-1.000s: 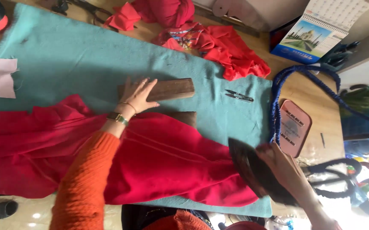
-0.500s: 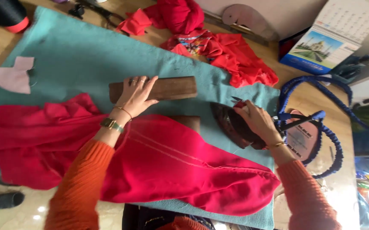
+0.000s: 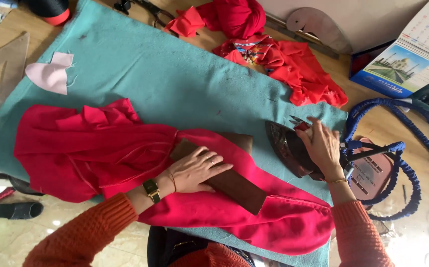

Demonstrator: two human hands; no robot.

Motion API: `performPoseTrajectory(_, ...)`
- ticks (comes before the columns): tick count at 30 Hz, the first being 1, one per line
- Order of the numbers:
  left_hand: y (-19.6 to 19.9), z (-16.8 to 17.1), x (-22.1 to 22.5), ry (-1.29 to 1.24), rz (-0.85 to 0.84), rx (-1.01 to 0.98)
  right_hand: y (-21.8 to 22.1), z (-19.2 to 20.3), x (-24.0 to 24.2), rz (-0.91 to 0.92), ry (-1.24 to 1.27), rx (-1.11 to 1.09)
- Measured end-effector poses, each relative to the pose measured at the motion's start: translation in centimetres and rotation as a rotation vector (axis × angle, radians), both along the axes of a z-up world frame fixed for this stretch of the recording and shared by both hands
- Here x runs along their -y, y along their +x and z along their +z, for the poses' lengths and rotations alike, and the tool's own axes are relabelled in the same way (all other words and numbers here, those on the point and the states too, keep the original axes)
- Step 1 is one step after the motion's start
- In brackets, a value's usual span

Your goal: Ironing a red garment using a steam iron and a wooden pressing block to flatten and set seams.

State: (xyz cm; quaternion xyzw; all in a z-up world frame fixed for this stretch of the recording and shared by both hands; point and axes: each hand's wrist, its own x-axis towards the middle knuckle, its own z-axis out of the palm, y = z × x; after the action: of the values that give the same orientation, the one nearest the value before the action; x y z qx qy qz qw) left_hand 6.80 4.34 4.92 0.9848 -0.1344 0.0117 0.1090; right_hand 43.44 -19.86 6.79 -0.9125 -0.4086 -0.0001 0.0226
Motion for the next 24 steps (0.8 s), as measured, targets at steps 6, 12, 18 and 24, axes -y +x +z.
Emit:
performPoseTrajectory(6, 0.1, 0.0, -0.6, -0.056, -0.011, -0.017, -4.9, 0.7, 0.9, 0.224, 0.338, 0.325)
performPoseTrajectory(12, 2.5, -0.8, -2.7, -0.117, 0.004, 0.013, -14.2, -2.3, 4.4, 0.098, 0.410, -0.010)
performPoseTrajectory(18, 9.2, -2.1, -9.3, 0.080, 0.180, 0.368, -18.3, -4.9, 10.8, -0.178, 0.356, -0.226)
performPoseTrajectory(24, 14.8, -10.4, -13.7, 0.122, 0.386, 0.270, -17.4, -7.8, 15.7, -0.369, 0.182, -0.239)
